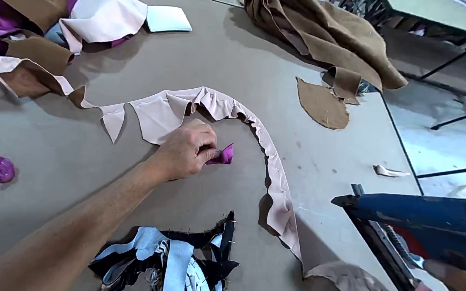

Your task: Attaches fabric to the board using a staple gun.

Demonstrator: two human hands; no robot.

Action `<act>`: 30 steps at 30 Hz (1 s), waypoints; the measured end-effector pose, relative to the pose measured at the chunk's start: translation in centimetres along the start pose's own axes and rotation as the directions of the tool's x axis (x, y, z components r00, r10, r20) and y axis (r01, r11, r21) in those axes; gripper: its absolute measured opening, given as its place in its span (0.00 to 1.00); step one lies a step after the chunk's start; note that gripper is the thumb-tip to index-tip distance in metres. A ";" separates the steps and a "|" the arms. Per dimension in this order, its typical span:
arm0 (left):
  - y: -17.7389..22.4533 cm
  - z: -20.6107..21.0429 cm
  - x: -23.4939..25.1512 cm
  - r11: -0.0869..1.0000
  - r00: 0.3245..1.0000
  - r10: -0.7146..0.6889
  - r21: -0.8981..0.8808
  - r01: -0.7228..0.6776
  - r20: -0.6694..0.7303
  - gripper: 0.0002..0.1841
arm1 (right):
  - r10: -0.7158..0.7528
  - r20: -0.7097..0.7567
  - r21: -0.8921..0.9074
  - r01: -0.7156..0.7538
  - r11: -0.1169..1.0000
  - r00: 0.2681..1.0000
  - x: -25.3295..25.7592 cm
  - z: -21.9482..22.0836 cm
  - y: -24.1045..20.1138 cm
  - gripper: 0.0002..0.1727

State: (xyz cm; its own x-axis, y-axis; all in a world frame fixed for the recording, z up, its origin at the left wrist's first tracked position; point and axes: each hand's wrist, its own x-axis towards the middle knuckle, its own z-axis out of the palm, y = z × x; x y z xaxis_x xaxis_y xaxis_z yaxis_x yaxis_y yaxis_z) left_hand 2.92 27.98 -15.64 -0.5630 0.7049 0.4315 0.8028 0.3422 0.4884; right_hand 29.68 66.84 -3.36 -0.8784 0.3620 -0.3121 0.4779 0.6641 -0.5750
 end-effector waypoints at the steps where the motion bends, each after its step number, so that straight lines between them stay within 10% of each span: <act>1: -0.3 -0.1 0.1 1.000 1.000 0.016 -0.021 -0.015 0.016 0.10 | -0.083 0.019 0.005 0.083 0.997 0.996 -0.3 -0.3 -0.8 0.26; 6: -1.5 -1.8 1.3 0.992 0.989 0.125 -0.036 -0.123 0.082 0.10 | -0.508 0.164 -0.227 0.534 0.815 0.845 0.2 0.4 -8.3 0.26; 14: -3.0 -2.1 1.4 0.985 0.990 0.008 0.170 -0.032 0.141 0.27 | -0.719 0.322 -0.463 0.765 0.448 0.616 9.0 7.1 -14.1 0.15; 30: -3.5 -1.8 1.1 0.982 0.980 -0.054 0.186 0.018 0.193 0.27 | -0.706 0.446 -0.367 0.832 0.416 0.550 12.2 8.9 -16.6 0.11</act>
State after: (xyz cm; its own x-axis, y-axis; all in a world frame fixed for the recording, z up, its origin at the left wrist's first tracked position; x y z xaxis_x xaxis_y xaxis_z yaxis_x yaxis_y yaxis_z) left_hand -0.86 26.40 -15.50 -0.5574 0.7917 0.2500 0.8151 0.4645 0.3462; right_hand 11.02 54.41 -4.30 -0.8208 -0.5618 -0.1029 -0.5318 0.8175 -0.2213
